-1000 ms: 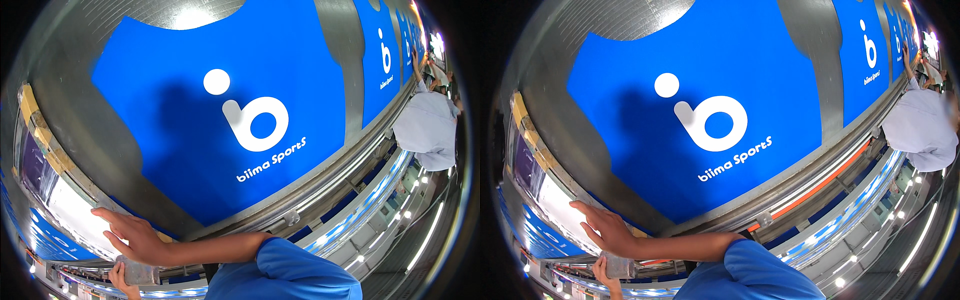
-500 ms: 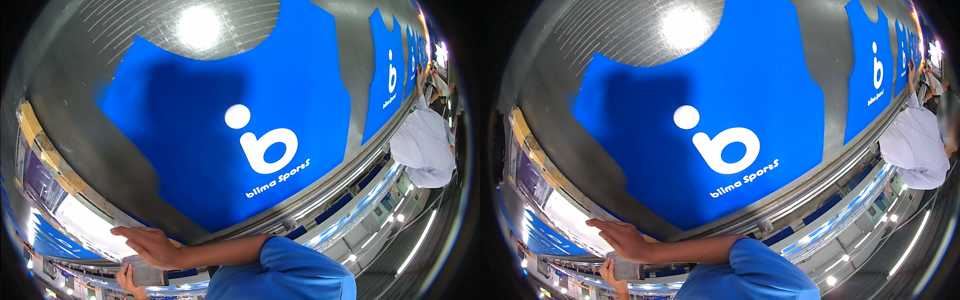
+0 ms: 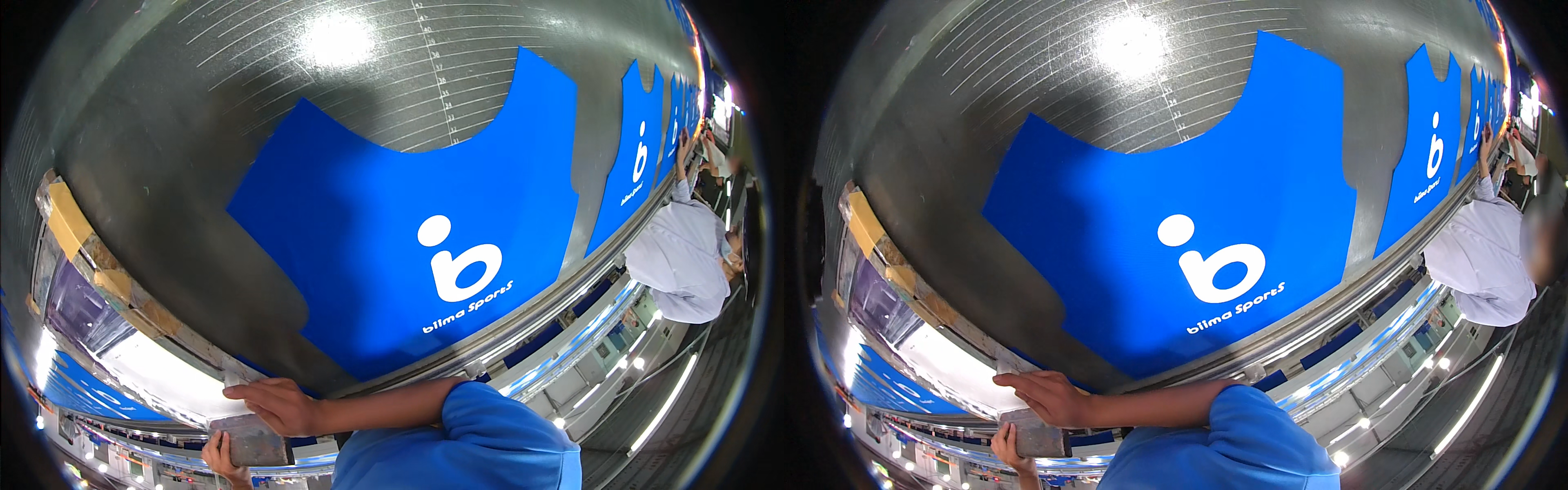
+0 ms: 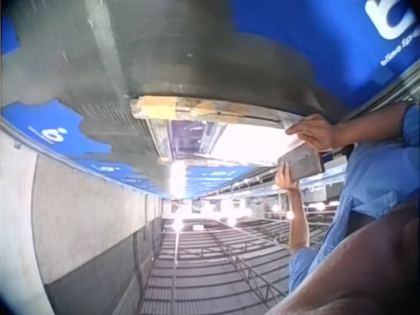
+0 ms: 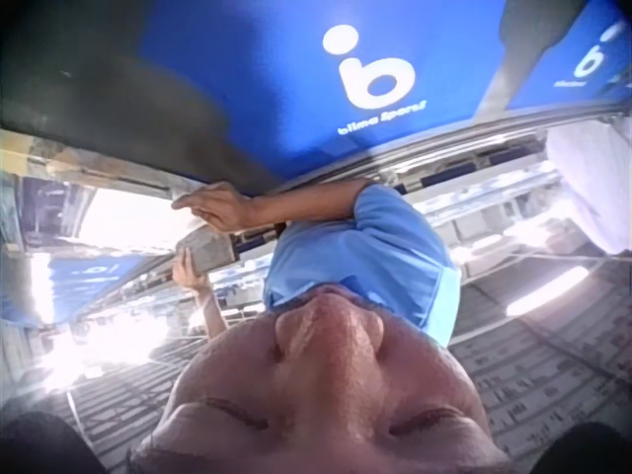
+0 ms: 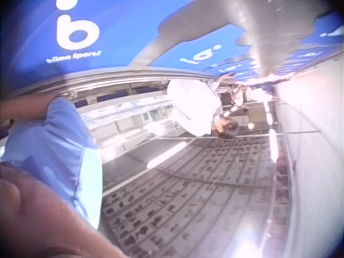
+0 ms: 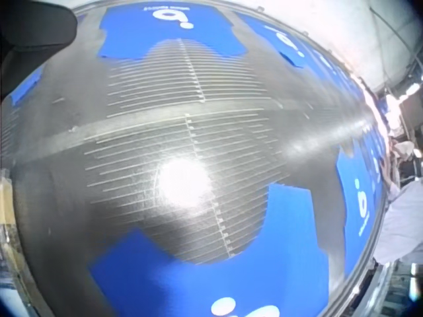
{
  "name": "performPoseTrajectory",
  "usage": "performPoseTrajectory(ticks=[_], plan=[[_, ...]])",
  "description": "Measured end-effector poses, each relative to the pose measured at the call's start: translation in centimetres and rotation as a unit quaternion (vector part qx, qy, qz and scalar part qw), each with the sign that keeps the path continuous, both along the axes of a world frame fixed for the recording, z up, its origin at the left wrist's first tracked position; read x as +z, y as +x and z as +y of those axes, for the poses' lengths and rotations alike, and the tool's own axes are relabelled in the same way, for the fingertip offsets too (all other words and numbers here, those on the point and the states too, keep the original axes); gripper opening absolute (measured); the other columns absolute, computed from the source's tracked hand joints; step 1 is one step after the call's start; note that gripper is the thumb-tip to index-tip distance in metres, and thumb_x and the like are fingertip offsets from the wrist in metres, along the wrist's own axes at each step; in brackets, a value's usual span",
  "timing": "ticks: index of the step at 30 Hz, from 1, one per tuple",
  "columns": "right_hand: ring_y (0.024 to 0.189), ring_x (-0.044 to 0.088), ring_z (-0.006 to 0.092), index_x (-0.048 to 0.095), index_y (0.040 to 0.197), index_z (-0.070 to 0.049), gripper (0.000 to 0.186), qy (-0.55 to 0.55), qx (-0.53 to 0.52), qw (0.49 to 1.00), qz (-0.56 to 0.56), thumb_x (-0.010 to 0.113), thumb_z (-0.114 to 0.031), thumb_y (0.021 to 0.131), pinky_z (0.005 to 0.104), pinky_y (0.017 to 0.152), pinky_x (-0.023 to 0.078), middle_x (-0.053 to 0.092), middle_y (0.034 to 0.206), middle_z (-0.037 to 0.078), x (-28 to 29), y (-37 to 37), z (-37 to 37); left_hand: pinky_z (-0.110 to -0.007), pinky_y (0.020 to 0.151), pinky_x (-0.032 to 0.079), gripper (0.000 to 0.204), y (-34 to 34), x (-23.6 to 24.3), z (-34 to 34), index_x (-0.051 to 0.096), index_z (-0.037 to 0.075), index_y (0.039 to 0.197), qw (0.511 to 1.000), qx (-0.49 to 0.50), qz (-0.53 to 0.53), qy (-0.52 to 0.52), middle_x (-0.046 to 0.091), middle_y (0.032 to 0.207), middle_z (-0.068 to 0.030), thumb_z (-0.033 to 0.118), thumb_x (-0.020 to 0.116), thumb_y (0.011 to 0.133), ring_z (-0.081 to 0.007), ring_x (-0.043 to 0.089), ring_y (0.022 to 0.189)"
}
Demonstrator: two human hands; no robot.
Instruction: The person uses a squeegee to pull white ink across a screen-printing frame over a blue jersey on a conveyor. The person repeatedly repositions the frame and pulls the squeegee to apply ink to successive jerseys moving along the line.
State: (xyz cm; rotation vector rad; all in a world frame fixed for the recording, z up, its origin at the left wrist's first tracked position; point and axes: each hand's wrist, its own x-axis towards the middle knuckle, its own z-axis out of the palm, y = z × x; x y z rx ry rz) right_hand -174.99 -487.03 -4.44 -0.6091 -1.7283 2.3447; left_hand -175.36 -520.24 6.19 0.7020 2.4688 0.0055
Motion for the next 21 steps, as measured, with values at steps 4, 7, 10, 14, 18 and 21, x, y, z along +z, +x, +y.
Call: performPoseTrajectory(ticks=[4,7,10,14,18,21], plan=[[0.095,0.071,0.031,0.054,0.139,0.0,0.047,-0.01,0.016,1.0,0.001,0.063,0.002,0.093,0.0407,0.081,0.057,0.068,0.126,0.016,-0.2,0.2,0.1,-0.05,0.087,0.044,0.044,-0.3,-0.3,-0.5,0.073,0.003,0.113,1.0,0.006,-0.004,0.0,0.07,0.117,-0.0155,0.039,0.064,0.089,-0.0377,0.063,0.099],[0.09,0.072,0.031,0.059,0.132,0.005,0.041,-0.001,-0.001,1.0,0.006,0.064,0.002,0.091,0.041,0.077,0.057,0.07,0.119,0.018,0.0,-0.1,0.3,-0.049,0.088,0.044,0.043,-0.2,-0.1,-1.0,0.073,0.003,0.112,1.0,0.006,-0.01,0.006,0.07,0.116,-0.0157,0.038,0.066,0.089,-0.0372,0.063,0.099],[0.088,0.072,0.0302,0.061,0.128,0.007,0.038,0.01,-0.012,1.0,0.006,0.065,0.002,0.091,0.0409,0.075,0.057,0.071,0.117,0.019,0.0,-0.2,0.4,-0.049,0.089,0.044,0.043,-0.6,-0.1,-0.9,0.073,0.003,0.112,1.0,0.001,-0.016,0.002,0.07,0.115,-0.0159,0.037,0.067,0.088,-0.0369,0.064,0.1],[0.088,0.072,0.0281,0.061,0.13,0.006,0.039,0.033,-0.037,0.999,0.005,0.065,0.002,0.091,0.0401,0.074,0.057,0.071,0.119,0.018,0.2,-0.4,0.2,-0.049,0.09,0.044,0.042,-1.7,0.0,-0.1,0.074,0.003,0.112,0.999,-0.006,-0.028,0.045,0.07,0.114,-0.0156,0.037,0.067,0.087,-0.0365,0.064,0.1],[0.088,0.072,0.0283,0.06,0.132,0.002,0.042,0.018,-0.005,1.0,-0.005,0.065,0.003,0.09,0.04,0.073,0.058,0.071,0.116,0.017,-0.1,0.1,0.0,-0.049,0.09,0.044,0.044,-1.3,0.1,0.2,0.073,0.003,0.111,0.999,0.001,-0.029,0.02,0.07,0.113,-0.0156,0.039,0.068,0.086,-0.0373,0.063,0.1],[0.085,0.073,0.032,0.058,0.135,-0.001,0.046,0.003,-0.024,1.0,0.002,0.065,0.004,0.09,0.0413,0.072,0.059,0.072,0.107,0.018,-0.4,0.1,-0.5,-0.049,0.091,0.044,0.04,-0.9,0.1,0.6,0.073,0.004,0.111,0.999,-0.007,-0.011,0.041,0.07,0.113,-0.0146,0.032,0.072,0.082,-0.037,0.063,0.098]])
